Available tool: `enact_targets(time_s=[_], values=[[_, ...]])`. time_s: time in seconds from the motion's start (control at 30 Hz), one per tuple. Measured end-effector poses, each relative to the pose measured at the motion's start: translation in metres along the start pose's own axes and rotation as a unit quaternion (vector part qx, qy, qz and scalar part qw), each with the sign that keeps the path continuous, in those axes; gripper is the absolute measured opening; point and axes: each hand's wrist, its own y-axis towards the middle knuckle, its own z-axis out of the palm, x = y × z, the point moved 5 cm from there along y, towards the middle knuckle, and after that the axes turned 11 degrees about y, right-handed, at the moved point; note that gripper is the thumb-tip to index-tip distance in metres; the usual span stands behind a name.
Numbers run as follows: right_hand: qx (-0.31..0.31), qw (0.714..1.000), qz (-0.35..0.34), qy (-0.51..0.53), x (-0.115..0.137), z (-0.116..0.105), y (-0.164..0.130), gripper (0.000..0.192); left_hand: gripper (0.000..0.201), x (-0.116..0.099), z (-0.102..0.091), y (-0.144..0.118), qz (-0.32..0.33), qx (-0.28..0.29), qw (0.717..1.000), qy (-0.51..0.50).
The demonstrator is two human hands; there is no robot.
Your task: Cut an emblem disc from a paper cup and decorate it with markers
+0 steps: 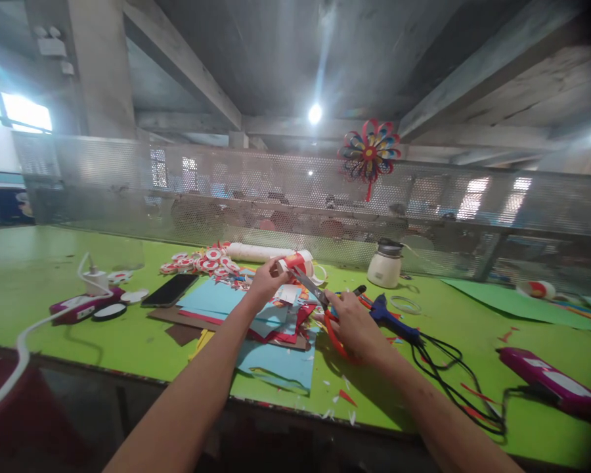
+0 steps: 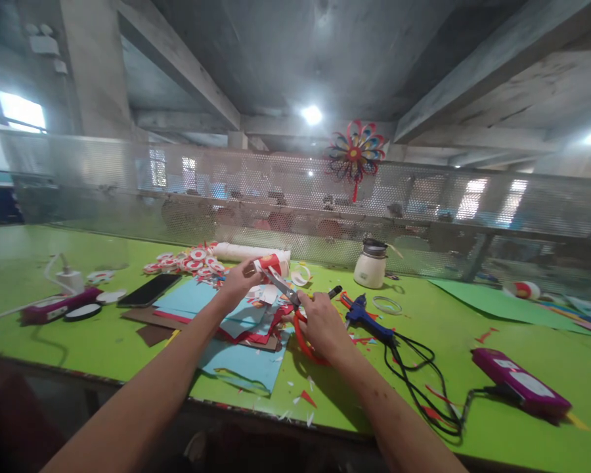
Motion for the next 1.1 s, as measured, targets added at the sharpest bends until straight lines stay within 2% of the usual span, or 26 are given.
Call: enact_targets(time_s=[0.2,0.37,0.5,0.73,0.93,1.1], values=[[0.008,1.000,0.018,-0.016,-0.0029,-0.0010,0.0005,0.043,0.052,0.0053,-0.0008,0.0029,0.012,-0.011,1.000,0.014],[0.017,0.999,0.034,-0.008,-0.0065,-0.0005,0.0009,0.051,0.052,0.0032,0.0010,0.0018,0.017,-0.017,1.000,0.008],[0.018,0.999,0.035,0.005,-0.0068,-0.0011,0.0016,0.050,0.048,-0.0007,0.0012,0.0000,0.014,-0.025,1.000,-0.003],[0.015,0.998,0.030,0.046,-0.0050,-0.0040,0.0022,0.045,0.056,0.0051,0.0014,0.0023,-0.013,-0.016,0.998,-0.059],[0.029,0.996,0.008,0.089,-0.0050,-0.0006,0.0032,0.041,0.050,0.0078,0.0000,0.0024,-0.045,-0.013,0.991,-0.124],[0.043,0.993,0.002,0.113,-0.0096,0.0049,0.0044,0.037,0.055,0.0082,-0.0017,0.0031,-0.052,-0.019,0.987,-0.148]])
